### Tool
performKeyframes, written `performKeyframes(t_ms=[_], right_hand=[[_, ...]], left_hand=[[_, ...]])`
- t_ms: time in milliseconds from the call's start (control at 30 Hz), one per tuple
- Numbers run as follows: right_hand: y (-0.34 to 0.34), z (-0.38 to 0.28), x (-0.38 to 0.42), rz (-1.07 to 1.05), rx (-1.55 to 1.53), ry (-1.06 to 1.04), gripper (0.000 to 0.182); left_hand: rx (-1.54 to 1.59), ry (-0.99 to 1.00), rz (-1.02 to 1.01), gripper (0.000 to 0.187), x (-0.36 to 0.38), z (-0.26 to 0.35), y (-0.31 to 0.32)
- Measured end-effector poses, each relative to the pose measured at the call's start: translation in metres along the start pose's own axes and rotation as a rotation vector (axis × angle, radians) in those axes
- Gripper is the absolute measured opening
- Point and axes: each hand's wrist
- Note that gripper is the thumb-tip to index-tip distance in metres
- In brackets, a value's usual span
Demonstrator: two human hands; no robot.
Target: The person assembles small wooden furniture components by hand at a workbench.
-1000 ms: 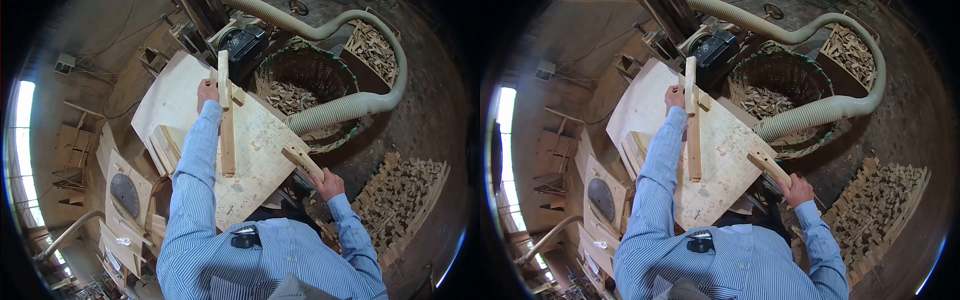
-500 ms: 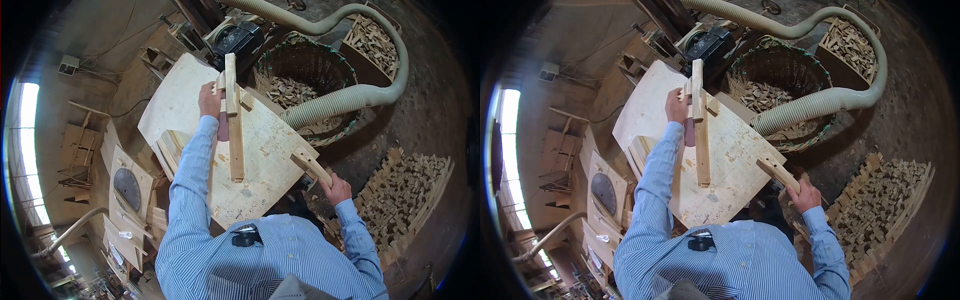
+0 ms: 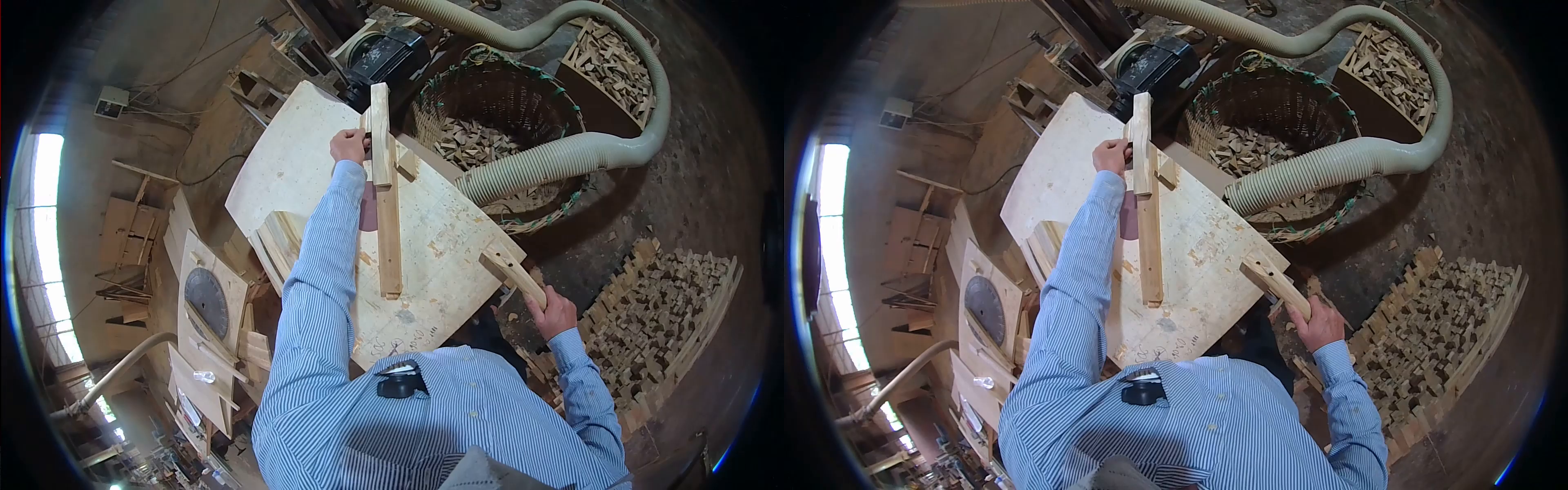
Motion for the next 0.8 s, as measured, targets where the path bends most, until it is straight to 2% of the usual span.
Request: performKeyframes(t_ms=[233, 800], right_hand=[[-0.004, -0.003, 0.0, -0.003, 0.005, -0.013, 0.047], [0.014, 0.006, -0.004, 0.025, 0.027, -0.055, 0.047]], left_hand=[[0.034, -0.073, 0.061, 0.009, -0.016, 0.007, 0.016], [-0.095, -0.027, 0.148, 0.013, -0.017, 0.012, 0.018]])
Point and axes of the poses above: each hand's wrist, its own x-axis away from the middle knuckle, its own y-axis out of the palm, z = x × y, and after that the axes turned 13 degrees about x, right-handed
